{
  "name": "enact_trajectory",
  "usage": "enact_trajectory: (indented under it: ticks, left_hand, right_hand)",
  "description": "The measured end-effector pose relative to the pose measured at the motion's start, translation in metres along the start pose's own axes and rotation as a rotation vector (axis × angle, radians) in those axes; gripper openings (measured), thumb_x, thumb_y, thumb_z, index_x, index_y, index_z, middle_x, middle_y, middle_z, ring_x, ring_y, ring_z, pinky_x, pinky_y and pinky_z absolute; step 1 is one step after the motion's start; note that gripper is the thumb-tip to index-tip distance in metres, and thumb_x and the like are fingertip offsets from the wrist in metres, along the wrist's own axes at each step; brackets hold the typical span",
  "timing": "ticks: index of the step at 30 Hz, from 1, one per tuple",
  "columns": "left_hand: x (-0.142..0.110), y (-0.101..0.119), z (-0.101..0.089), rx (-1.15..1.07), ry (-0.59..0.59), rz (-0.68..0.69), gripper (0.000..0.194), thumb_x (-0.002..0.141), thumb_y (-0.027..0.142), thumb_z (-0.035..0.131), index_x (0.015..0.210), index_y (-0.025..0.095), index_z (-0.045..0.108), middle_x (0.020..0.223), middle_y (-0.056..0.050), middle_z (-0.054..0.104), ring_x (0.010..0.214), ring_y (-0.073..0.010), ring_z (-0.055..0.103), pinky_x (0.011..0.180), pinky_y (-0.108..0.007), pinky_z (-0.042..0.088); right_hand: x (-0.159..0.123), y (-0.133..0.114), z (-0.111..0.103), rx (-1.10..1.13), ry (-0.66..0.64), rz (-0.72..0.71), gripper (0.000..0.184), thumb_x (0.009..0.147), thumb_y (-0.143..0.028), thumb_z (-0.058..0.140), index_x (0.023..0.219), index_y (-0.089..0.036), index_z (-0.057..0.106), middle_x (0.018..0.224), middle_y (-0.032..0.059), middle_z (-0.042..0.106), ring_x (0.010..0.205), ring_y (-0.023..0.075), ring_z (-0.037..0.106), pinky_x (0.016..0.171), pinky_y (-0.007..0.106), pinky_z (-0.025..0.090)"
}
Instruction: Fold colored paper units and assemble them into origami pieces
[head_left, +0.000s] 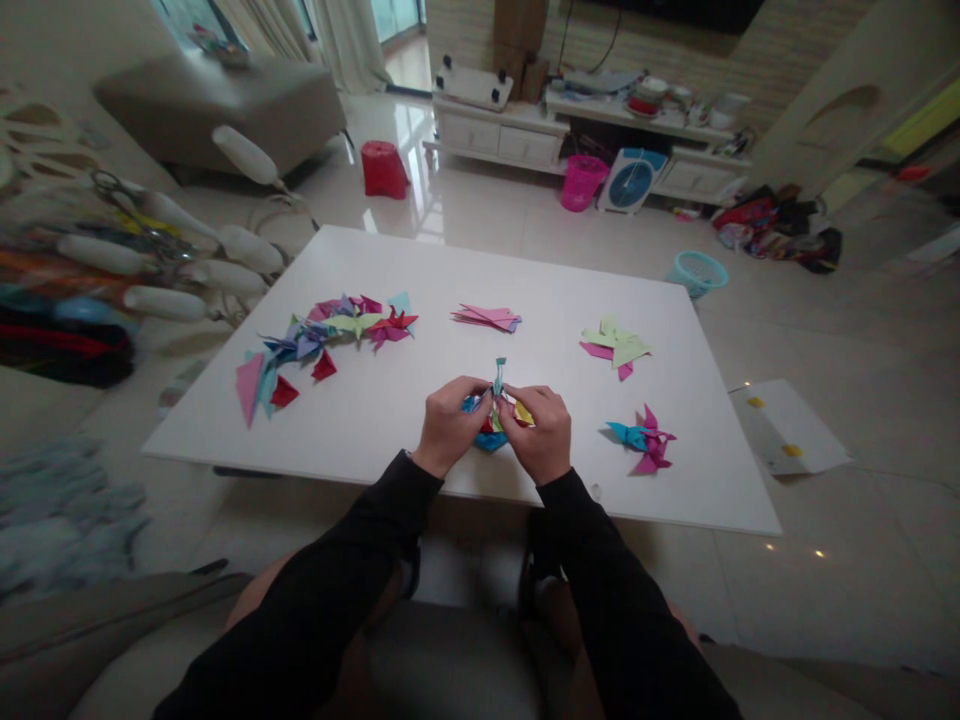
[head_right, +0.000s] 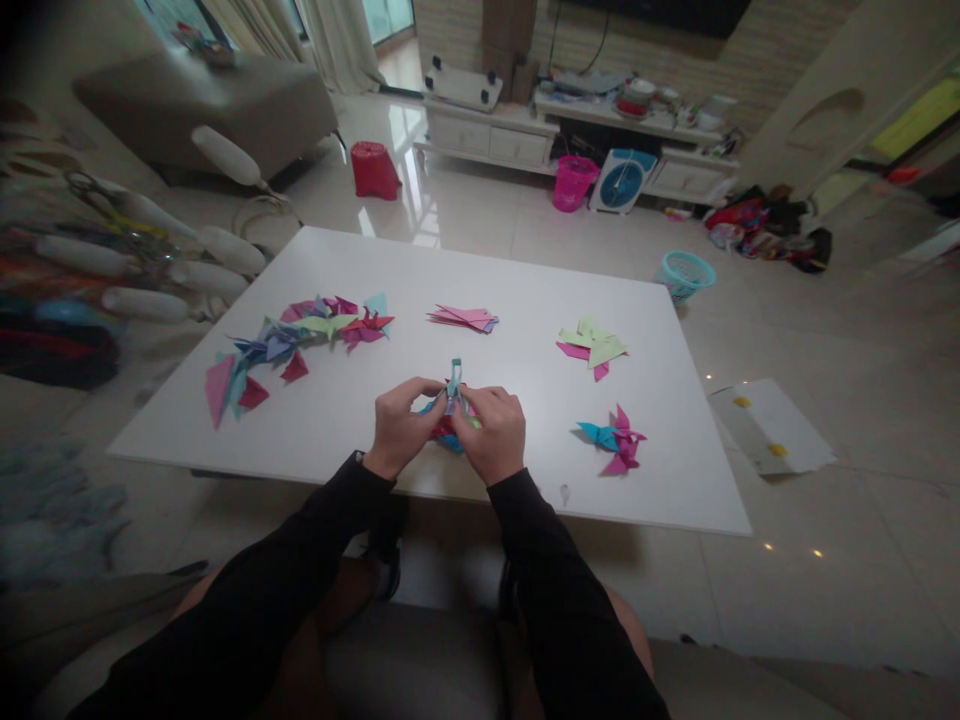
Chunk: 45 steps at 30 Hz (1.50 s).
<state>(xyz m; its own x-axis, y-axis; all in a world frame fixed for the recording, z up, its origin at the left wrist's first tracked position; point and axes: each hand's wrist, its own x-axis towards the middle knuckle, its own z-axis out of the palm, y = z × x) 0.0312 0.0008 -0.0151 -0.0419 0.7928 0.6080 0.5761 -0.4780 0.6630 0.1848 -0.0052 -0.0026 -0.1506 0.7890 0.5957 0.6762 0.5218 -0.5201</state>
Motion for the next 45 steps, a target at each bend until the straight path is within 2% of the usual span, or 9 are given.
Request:
enact_trajectory:
  ticks: [7, 17, 20, 24, 29, 33, 36, 41, 45]
  left_hand:
    - [0.001, -0.003, -0.001, -0.019, -0.013, 0.007, 0.006, 0.086, 0.012, 0.066, 0.087, 0.017, 0.069, 0.083, -0.003, 0.074, 0.077, -0.0158, 0.070, 0.074, -0.028, 0.054]
    - [0.001, -0.006, -0.003, -0.014, -0.114, 0.058, 0.010, 0.089, 0.013, 0.065, 0.094, 0.019, 0.071, 0.093, -0.006, 0.075, 0.088, -0.0192, 0.069, 0.081, -0.033, 0.054]
    - [0.003, -0.008, -0.005, -0.007, -0.129, 0.079, 0.014, 0.087, 0.010, 0.066, 0.095, 0.020, 0.072, 0.095, -0.005, 0.076, 0.092, -0.0204, 0.069, 0.085, -0.036, 0.053]
    - [0.007, -0.010, -0.008, -0.023, -0.145, 0.103, 0.016, 0.085, 0.008, 0.069, 0.090, 0.022, 0.074, 0.100, -0.003, 0.078, 0.102, -0.0219, 0.068, 0.094, -0.042, 0.051]
    - [0.011, -0.006, -0.012, -0.077, -0.147, 0.033, 0.019, 0.080, 0.007, 0.073, 0.082, 0.025, 0.077, 0.111, -0.004, 0.074, 0.110, -0.0235, 0.062, 0.096, -0.045, 0.050]
    - [0.013, -0.005, -0.013, -0.182, -0.196, -0.032, 0.020, 0.077, 0.006, 0.075, 0.079, 0.026, 0.078, 0.119, -0.005, 0.071, 0.117, -0.0242, 0.059, 0.102, -0.046, 0.048]
    - [0.013, -0.007, -0.012, -0.234, -0.244, -0.086, 0.020, 0.075, 0.006, 0.075, 0.078, 0.026, 0.078, 0.124, -0.006, 0.069, 0.119, -0.0248, 0.058, 0.105, -0.047, 0.047]
    - [0.014, -0.008, -0.012, -0.250, -0.243, -0.142, 0.017, 0.078, 0.012, 0.073, 0.088, 0.024, 0.078, 0.124, -0.007, 0.068, 0.119, -0.0241, 0.059, 0.106, -0.046, 0.047]
    - [0.016, -0.008, -0.013, -0.209, -0.212, -0.230, 0.030, 0.080, 0.013, 0.068, 0.107, 0.024, 0.073, 0.124, -0.007, 0.066, 0.118, -0.0236, 0.061, 0.098, -0.044, 0.052]
  right_hand:
    - [0.001, 0.000, -0.001, 0.033, -0.002, 0.037, 0.017, 0.089, -0.025, 0.066, 0.104, -0.022, 0.073, 0.096, 0.0067, 0.077, 0.089, 0.0238, 0.068, 0.082, 0.039, 0.052]
    - [0.003, 0.002, -0.005, 0.084, 0.047, 0.070, 0.029, 0.085, -0.030, 0.067, 0.113, -0.020, 0.067, 0.108, 0.0103, 0.073, 0.103, 0.0264, 0.066, 0.093, 0.043, 0.053]
    - [0.005, 0.002, -0.009, 0.144, 0.058, 0.160, 0.027, 0.087, -0.033, 0.064, 0.111, -0.021, 0.067, 0.111, 0.0104, 0.072, 0.106, 0.0260, 0.065, 0.094, 0.043, 0.052]
    - [0.012, 0.012, -0.015, 0.338, 0.077, 0.397, 0.025, 0.094, -0.037, 0.052, 0.101, -0.020, 0.069, 0.106, 0.0083, 0.074, 0.102, 0.0230, 0.067, 0.089, 0.039, 0.052]
    - [0.017, 0.032, -0.021, 0.553, -0.017, 0.587, 0.021, 0.083, -0.034, 0.063, 0.093, -0.019, 0.073, 0.097, 0.0074, 0.076, 0.094, 0.0221, 0.068, 0.086, 0.037, 0.052]
    - [0.019, 0.036, -0.025, 0.679, -0.188, 0.592, 0.027, 0.075, -0.028, 0.067, 0.099, -0.020, 0.076, 0.101, 0.0060, 0.075, 0.093, 0.0205, 0.065, 0.085, 0.035, 0.051]
    - [0.019, 0.033, -0.026, 0.753, -0.268, 0.576, 0.020, 0.073, -0.029, 0.071, 0.090, -0.020, 0.076, 0.097, 0.0043, 0.074, 0.088, 0.0190, 0.063, 0.083, 0.033, 0.050]
    - [0.019, 0.033, -0.024, 0.756, -0.254, 0.595, 0.018, 0.071, -0.036, 0.076, 0.075, -0.019, 0.071, 0.077, 0.0012, 0.069, 0.077, 0.0172, 0.061, 0.074, 0.030, 0.049]
    - [0.018, 0.039, -0.022, 0.647, -0.202, 0.581, 0.019, 0.071, -0.037, 0.074, 0.074, -0.019, 0.069, 0.074, 0.0004, 0.067, 0.071, 0.0156, 0.059, 0.067, 0.028, 0.047]
